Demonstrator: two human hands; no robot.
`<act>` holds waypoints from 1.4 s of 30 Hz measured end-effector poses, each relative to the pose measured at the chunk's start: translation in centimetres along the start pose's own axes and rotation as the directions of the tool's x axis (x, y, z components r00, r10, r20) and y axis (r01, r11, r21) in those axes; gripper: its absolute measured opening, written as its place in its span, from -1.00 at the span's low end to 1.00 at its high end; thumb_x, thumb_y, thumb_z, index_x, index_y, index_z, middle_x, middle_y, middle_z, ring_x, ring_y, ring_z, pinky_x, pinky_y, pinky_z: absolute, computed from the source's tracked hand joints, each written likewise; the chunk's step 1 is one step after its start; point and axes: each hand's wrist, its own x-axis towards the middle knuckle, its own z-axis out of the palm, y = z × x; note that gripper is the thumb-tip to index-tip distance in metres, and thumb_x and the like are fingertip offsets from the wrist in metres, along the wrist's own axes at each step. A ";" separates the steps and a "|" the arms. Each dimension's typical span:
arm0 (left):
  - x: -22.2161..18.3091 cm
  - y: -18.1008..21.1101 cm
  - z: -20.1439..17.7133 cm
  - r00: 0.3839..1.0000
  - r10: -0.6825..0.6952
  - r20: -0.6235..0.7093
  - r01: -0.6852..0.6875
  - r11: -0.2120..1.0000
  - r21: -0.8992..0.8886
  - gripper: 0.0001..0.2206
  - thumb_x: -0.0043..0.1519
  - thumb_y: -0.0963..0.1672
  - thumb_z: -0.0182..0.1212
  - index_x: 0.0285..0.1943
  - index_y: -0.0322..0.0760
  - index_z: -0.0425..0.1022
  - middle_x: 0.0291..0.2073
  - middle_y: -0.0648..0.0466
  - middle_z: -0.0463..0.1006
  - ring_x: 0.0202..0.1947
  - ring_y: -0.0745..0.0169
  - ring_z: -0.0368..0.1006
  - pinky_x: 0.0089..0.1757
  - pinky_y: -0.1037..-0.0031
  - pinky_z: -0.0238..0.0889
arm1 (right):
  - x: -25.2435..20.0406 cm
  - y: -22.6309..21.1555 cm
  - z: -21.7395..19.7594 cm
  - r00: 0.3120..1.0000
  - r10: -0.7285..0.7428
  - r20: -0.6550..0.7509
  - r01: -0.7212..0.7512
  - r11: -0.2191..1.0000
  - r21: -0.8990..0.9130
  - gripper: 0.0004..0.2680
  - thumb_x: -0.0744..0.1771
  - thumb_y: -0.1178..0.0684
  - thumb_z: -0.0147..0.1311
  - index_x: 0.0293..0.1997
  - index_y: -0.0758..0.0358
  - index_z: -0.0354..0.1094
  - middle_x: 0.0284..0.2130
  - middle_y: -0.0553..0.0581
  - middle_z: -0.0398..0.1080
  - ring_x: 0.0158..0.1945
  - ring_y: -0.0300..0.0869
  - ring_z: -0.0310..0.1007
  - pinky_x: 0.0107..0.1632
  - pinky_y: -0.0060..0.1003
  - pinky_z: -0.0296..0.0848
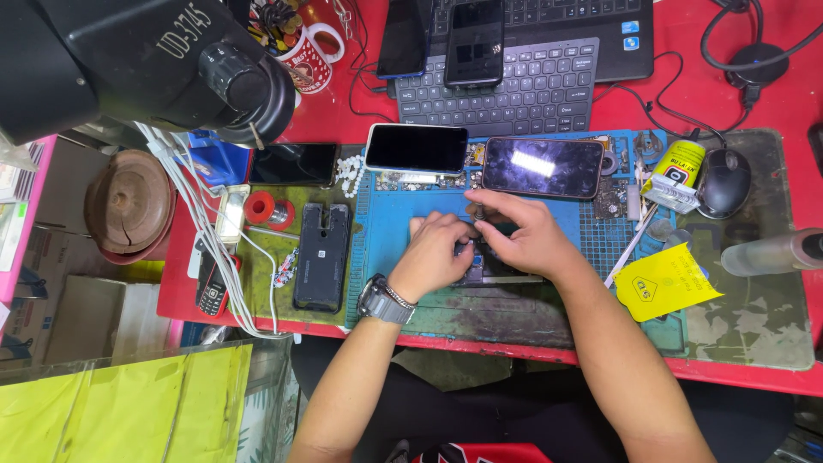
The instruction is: The person uses a yellow plastic card to pry open the back cover of a smartphone. They then remove the battery and other internal components, placing them on the workbench. The person handles the disassembled phone parts and tools throughout the process.
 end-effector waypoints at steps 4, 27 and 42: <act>-0.1 0.4 -0.3 1.000 0.008 -0.009 -0.008 1.000 0.004 -0.87 0.09 -0.07 0.26 -0.22 -0.06 0.59 -0.40 0.20 0.52 -0.18 0.10 0.45 -0.09 0.27 0.12 | 0.0 0.1 -0.1 1.000 0.001 -0.005 -0.001 1.000 -0.012 -0.66 0.28 0.37 0.18 0.20 0.35 0.44 -0.12 0.35 0.56 -0.09 0.13 0.61 -0.08 -0.04 0.63; 3.2 1.3 2.9 0.868 0.496 0.020 -0.412 0.696 0.588 -0.94 0.06 -0.20 0.21 -0.48 -0.22 0.50 -0.59 0.02 0.38 -0.33 -0.04 0.32 -0.11 -0.01 0.06 | 0.4 3.7 -2.0 0.963 0.033 -0.266 -0.005 0.994 0.106 -0.61 0.30 0.46 0.11 0.30 0.45 0.28 -0.12 0.41 0.52 -0.08 0.08 0.60 -0.10 -0.12 0.65; 3.5 -3.9 -4.1 0.986 0.125 0.109 -0.156 0.920 0.360 -0.79 0.20 0.00 0.03 -0.30 -0.15 0.40 -0.41 0.07 0.42 -0.19 0.03 0.32 -0.13 0.21 0.00 | 0.8 2.8 -1.3 0.954 0.002 -0.301 0.001 1.000 0.011 -0.62 0.31 0.44 0.13 0.30 0.45 0.29 -0.15 0.39 0.52 -0.13 0.10 0.61 -0.14 -0.17 0.65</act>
